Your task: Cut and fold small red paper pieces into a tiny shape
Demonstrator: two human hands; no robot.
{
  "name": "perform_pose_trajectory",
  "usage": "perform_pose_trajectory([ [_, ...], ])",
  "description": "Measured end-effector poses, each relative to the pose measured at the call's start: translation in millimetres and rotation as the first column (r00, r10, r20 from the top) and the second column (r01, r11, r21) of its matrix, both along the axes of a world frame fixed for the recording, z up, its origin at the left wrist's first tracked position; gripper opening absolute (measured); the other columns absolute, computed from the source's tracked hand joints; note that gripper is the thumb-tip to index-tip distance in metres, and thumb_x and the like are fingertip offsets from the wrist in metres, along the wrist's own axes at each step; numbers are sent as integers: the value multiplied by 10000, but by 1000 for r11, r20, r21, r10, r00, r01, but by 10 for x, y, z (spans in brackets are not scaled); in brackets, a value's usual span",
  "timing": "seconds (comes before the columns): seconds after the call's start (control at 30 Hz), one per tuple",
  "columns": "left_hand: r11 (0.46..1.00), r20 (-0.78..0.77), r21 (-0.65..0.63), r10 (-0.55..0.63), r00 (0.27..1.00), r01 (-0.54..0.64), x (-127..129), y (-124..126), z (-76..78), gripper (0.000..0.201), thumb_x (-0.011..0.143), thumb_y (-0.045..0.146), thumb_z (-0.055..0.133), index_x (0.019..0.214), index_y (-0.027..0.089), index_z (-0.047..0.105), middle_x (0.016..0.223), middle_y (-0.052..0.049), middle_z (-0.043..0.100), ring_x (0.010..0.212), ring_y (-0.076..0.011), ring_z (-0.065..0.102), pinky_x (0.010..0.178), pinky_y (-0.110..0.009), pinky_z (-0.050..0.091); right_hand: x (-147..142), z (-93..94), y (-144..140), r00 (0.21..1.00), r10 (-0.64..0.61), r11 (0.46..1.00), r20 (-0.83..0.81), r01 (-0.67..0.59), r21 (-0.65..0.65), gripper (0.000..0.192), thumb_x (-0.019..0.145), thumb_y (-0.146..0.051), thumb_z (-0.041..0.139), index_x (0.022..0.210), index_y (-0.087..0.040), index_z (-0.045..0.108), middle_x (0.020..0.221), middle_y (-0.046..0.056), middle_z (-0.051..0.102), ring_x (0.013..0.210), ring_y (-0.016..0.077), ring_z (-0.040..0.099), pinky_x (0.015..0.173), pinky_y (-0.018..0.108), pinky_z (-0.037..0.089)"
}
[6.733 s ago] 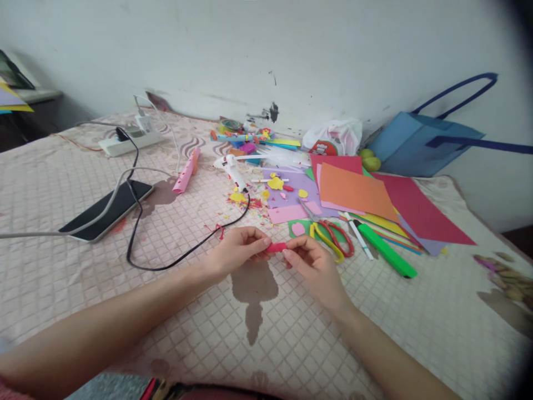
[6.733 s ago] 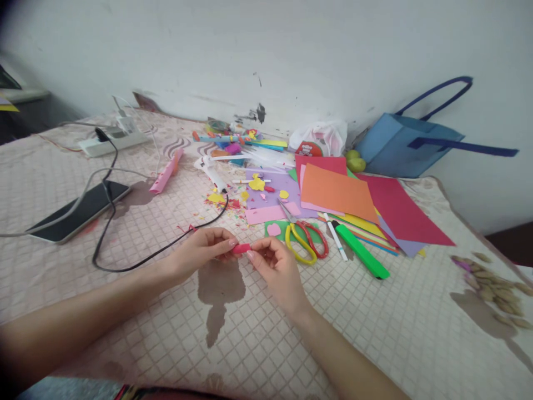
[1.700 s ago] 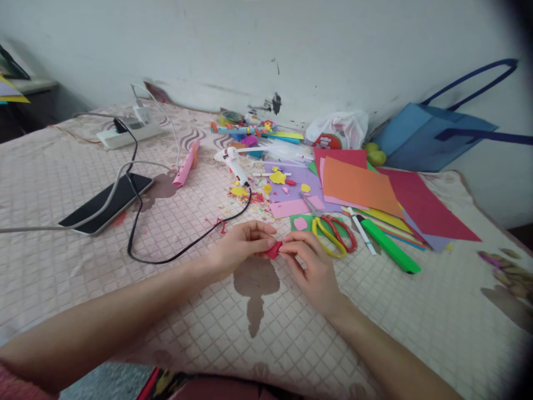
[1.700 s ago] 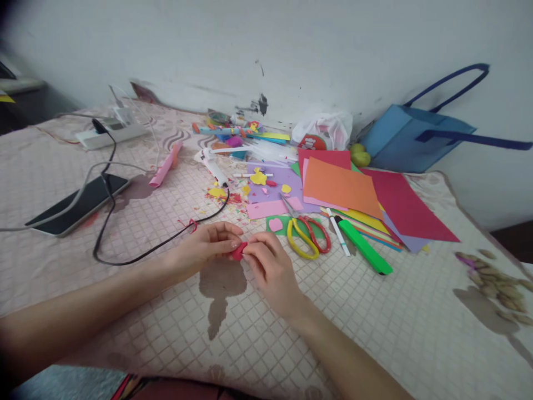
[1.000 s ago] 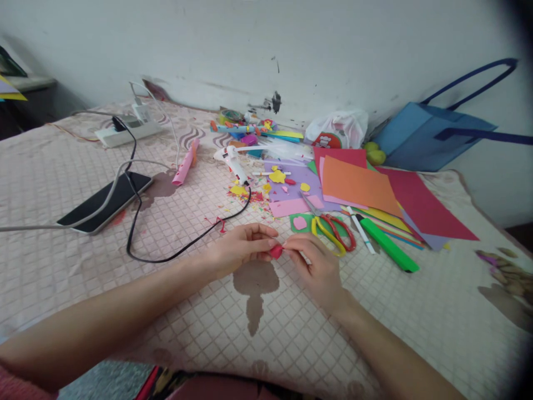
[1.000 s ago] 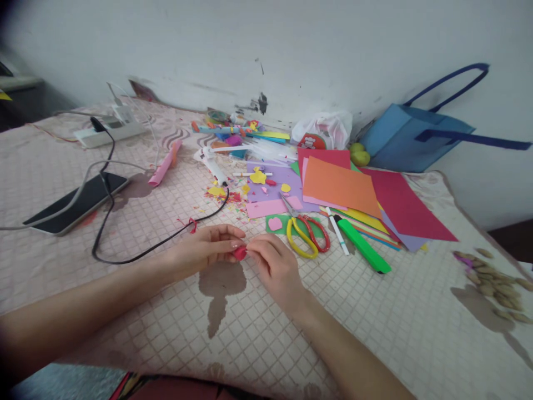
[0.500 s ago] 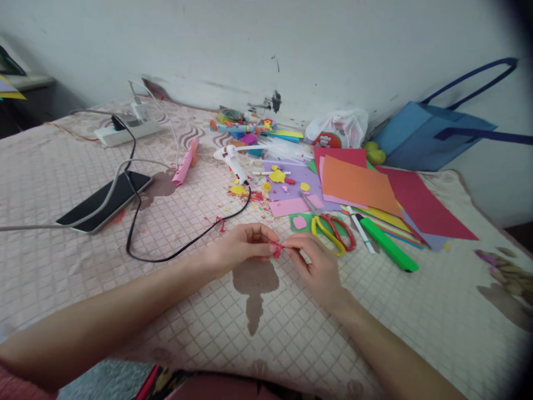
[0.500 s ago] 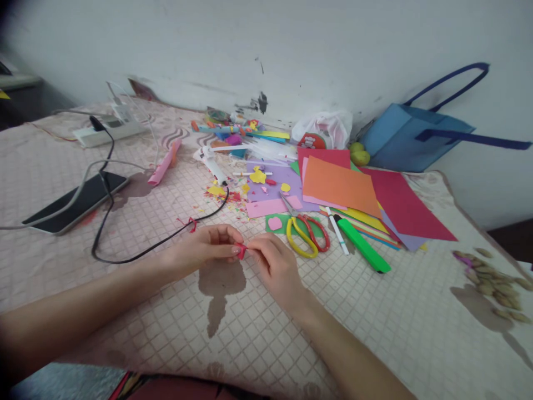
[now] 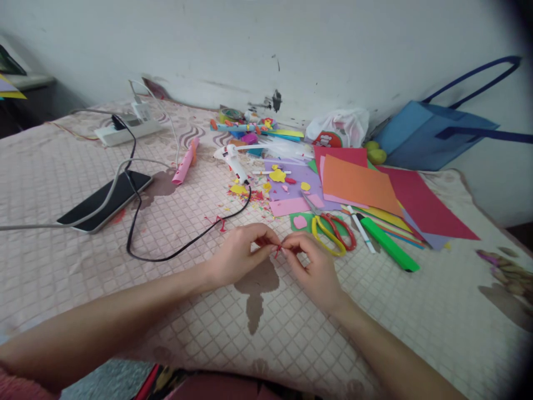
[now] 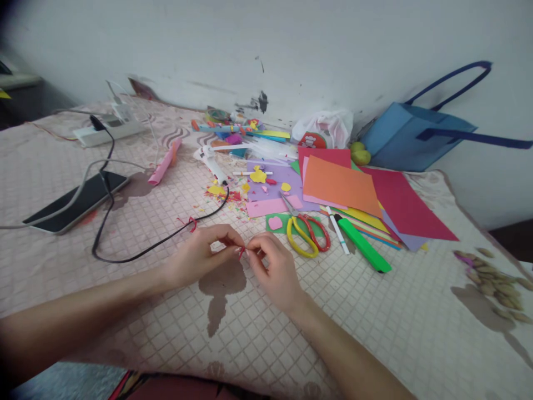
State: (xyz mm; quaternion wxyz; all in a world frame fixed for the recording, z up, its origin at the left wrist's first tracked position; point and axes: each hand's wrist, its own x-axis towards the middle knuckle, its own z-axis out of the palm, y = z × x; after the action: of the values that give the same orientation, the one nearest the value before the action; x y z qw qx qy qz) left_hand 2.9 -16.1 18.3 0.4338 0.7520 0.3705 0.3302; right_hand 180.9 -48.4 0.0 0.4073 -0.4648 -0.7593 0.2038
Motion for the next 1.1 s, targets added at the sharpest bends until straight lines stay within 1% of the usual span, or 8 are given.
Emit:
perform_pose_trajectory([
  [0.2, 999, -16, -5, -37, 999, 37, -10, 20, -32, 129, 793, 138, 530, 827, 164, 652, 812, -40, 663, 756, -148, 601, 697, -252, 460, -12, -5, -1, 1000, -15, 997, -23, 13, -77, 111, 825, -107, 502, 798, -207, 544, 769, 6, 593, 705, 144, 555, 640, 270, 452],
  [0.37, 998, -32, -49, -50, 998, 49, -2, 13, -24, 149, 824, 257, 547, 800, 157, 654, 771, -44, 662, 718, -145, 598, 656, -240, 460, -9, -8, -4, 998, -41, 990, -46, 35, -135, 107, 795, -106, 522, 746, -198, 545, 692, -11, 583, 637, 131, 547, 598, 249, 446],
  [0.47, 996, -56, -80, -43, 998, 39, 6, 3, -33, 188, 796, 330, 597, 808, 152, 654, 762, -46, 660, 692, -145, 598, 624, -237, 461, -3, -16, -2, 997, -44, 986, -63, 33, -165, 104, 780, -106, 531, 734, -196, 554, 674, -16, 583, 623, 127, 543, 582, 241, 444],
  [0.63, 988, -46, -152, -41, 998, 33, 12, 20, -66, 140, 796, 249, 581, 824, 135, 656, 765, -52, 666, 691, -143, 601, 646, -246, 468, 3, -24, 14, 986, -45, 964, -159, 1, -266, 85, 784, -133, 534, 722, -189, 549, 674, -14, 575, 629, 123, 546, 591, 241, 457],
  [0.73, 969, 1, -238, -63, 998, 61, 11, 50, -75, 150, 804, 239, 570, 825, 116, 654, 772, -64, 667, 689, -141, 594, 632, -242, 459, 9, -8, 27, 973, -58, 931, -221, -28, -364, 76, 791, -166, 548, 717, -182, 550, 665, -16, 558, 611, 116, 534, 567, 236, 447],
  [0.9, 899, 98, -418, -98, 990, 130, 3, 86, -110, 158, 802, 267, 578, 805, 117, 631, 723, -41, 645, 625, -112, 563, 580, -216, 438, 34, 2, 57, 951, -22, 850, -310, -145, -506, 88, 815, -220, 542, 739, -178, 549, 655, -24, 532, 581, 106, 507, 538, 234, 420],
  [0.97, 894, 81, -428, -109, 991, 133, 0, 87, -115, 183, 806, 293, 574, 794, 119, 628, 704, -36, 638, 609, -109, 557, 559, -210, 425, 44, -9, 63, 940, 4, 815, -342, -201, -543, 106, 825, -233, 535, 736, -177, 549, 642, -29, 521, 569, 102, 498, 533, 234, 414],
  [1.1, 939, -14, -322, -135, 991, 123, -2, 75, -91, 278, 827, 368, 545, 726, 117, 612, 642, -20, 605, 572, -100, 521, 520, -203, 381, 44, -18, 60, 913, 17, 774, -409, -271, -573, 132, 814, -249, 561, 705, -178, 542, 626, -37, 505, 566, 96, 492, 537, 229, 408],
])
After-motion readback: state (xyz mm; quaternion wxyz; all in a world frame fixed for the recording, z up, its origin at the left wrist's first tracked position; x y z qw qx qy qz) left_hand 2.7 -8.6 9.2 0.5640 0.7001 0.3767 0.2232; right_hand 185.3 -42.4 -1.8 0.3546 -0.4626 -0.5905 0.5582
